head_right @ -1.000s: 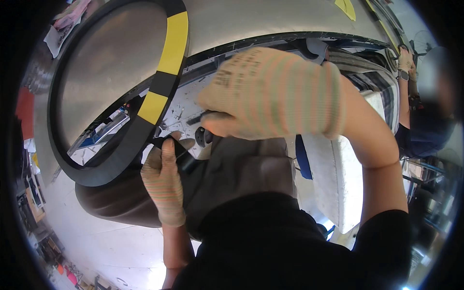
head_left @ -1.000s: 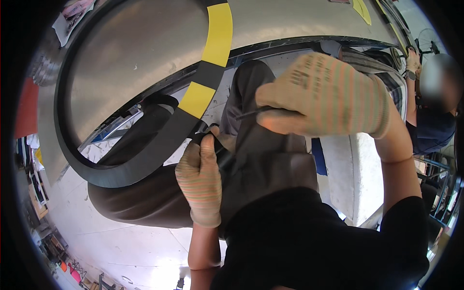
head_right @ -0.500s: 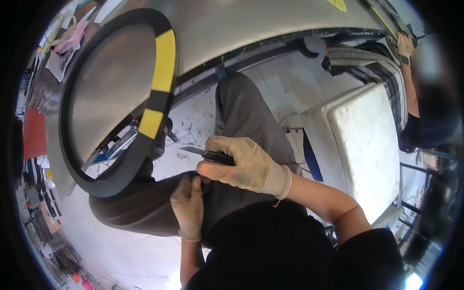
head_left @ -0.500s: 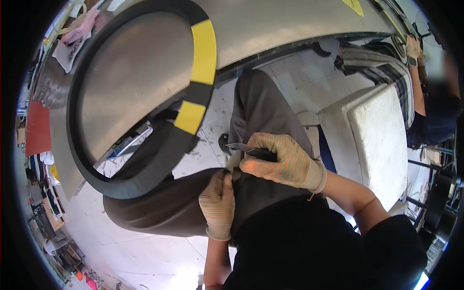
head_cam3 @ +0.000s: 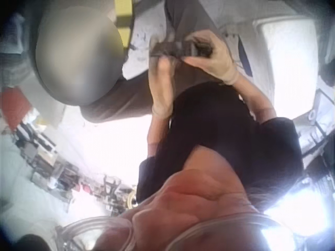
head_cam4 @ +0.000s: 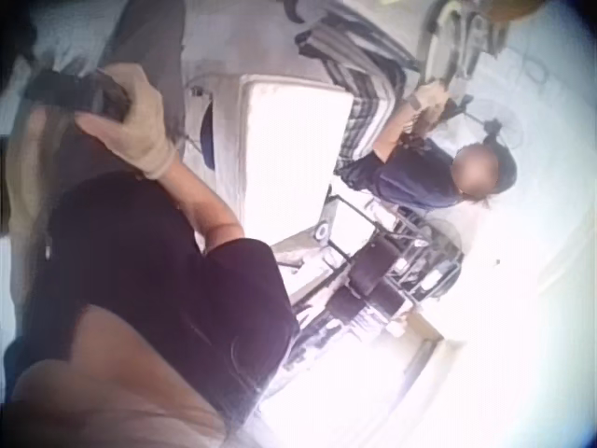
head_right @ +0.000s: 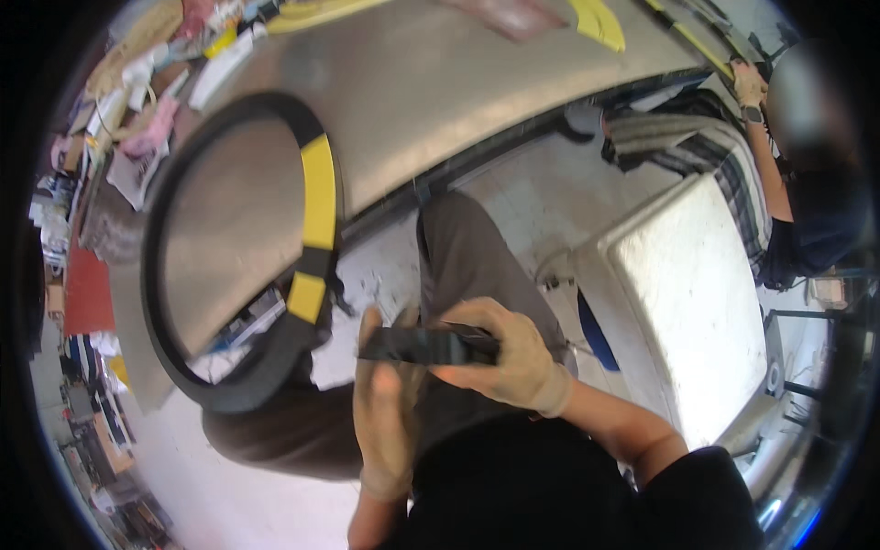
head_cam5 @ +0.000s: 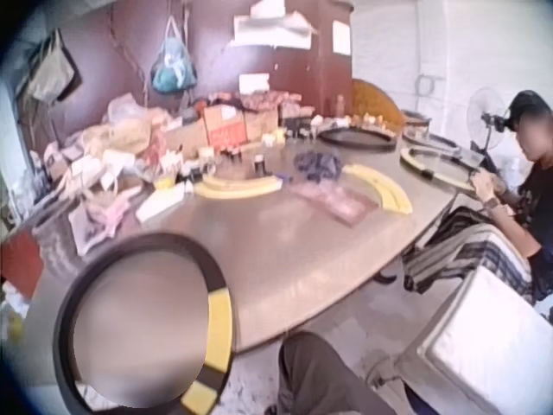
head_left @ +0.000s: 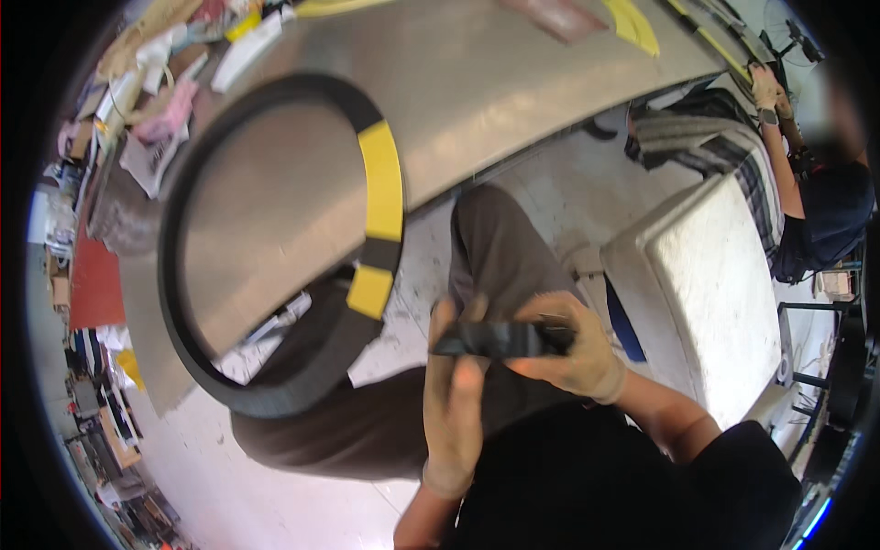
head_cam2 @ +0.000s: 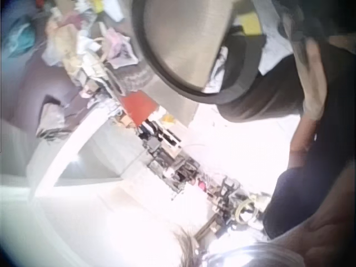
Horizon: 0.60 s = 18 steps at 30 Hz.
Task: Manually applying black electrical tape in strips to a yellow plastic ring on a workbench.
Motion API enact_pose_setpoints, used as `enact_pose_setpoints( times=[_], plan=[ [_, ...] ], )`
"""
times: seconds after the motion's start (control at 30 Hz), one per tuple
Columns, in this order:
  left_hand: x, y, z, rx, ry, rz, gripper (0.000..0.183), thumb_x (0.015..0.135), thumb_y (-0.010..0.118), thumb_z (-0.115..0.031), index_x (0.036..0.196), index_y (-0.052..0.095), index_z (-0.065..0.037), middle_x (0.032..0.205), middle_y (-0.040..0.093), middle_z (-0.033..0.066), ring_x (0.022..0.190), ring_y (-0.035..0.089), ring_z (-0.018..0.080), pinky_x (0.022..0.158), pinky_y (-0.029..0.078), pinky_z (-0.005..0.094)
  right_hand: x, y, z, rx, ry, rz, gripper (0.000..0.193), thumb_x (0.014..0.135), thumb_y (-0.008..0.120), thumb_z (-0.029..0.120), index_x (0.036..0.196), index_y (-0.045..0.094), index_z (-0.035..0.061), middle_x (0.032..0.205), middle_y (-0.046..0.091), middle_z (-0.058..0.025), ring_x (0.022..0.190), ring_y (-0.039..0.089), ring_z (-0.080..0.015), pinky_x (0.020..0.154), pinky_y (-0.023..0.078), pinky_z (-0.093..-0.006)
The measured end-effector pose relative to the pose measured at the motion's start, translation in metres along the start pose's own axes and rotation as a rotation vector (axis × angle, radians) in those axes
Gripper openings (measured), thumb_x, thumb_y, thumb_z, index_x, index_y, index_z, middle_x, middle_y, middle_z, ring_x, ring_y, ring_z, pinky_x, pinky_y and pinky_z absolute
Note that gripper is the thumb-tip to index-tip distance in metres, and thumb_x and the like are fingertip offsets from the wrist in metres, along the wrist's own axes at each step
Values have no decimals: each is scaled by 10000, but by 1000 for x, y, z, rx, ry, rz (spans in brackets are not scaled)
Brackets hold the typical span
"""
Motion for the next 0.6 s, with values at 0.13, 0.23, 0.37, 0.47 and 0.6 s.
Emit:
enact_pose_setpoints(
  times=[0.13, 0.23, 0.37, 0.47, 0.6],
  plan=[
    [-37, -59, -28, 919, 308, -56, 457, 951, 640, -326, 1241, 634, 27, 1255, 626, 236, 1195, 599, 325, 1010, 455, 394, 26, -60, 24, 196, 435, -205, 465, 779, 850, 152, 1151, 587, 55, 998, 635, -11, 912, 592, -85, 801, 501, -266],
    [-13, -50, -93, 1455, 999, -370, 272, 916, 666, -145, 1158, 667, -22, 1043, 683, 144, 954, 646, 330, 880, 511, 442, 72, -85, 36, 198, 243, -172, 451, 813, 823, 166, 1166, 574, 35, 920, 603, -6, 820, 561, -61, 729, 477, -242],
    [43, -39, -78, 1393, 674, -104, 350, 907, 683, -136, 1227, 637, -4, 1089, 686, 181, 968, 668, 348, 864, 527, 422, 126, -103, 36, 178, 213, -134, 481, 829, 820, 200, 1198, 560, 34, 827, 585, 26, 664, 510, -21, 546, 403, -207],
    [46, -44, -66, 1483, 609, -147, 436, 901, 711, -200, 1295, 611, -40, 1172, 679, 194, 1011, 674, 337, 912, 517, 421, 161, -96, 19, 369, 196, -43, 444, 857, 806, 204, 1202, 571, 55, 798, 565, 56, 612, 467, 3, 501, 360, -186],
    [66, -68, -53, 1460, 492, -34, 592, 834, 774, -255, 1308, 565, 33, 1154, 657, 245, 1046, 661, 413, 939, 518, 427, 188, -94, 15, 185, 257, 8, 432, 850, 822, 258, 1174, 594, 85, 817, 575, 64, 672, 495, 5, 579, 418, -186]
  ],
)
Point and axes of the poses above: each hand's wrist, its own x-axis towards the middle knuckle, its own y-axis out of the palm, z = x × y, the point moved 2 cm from there along x, towards the middle knuckle
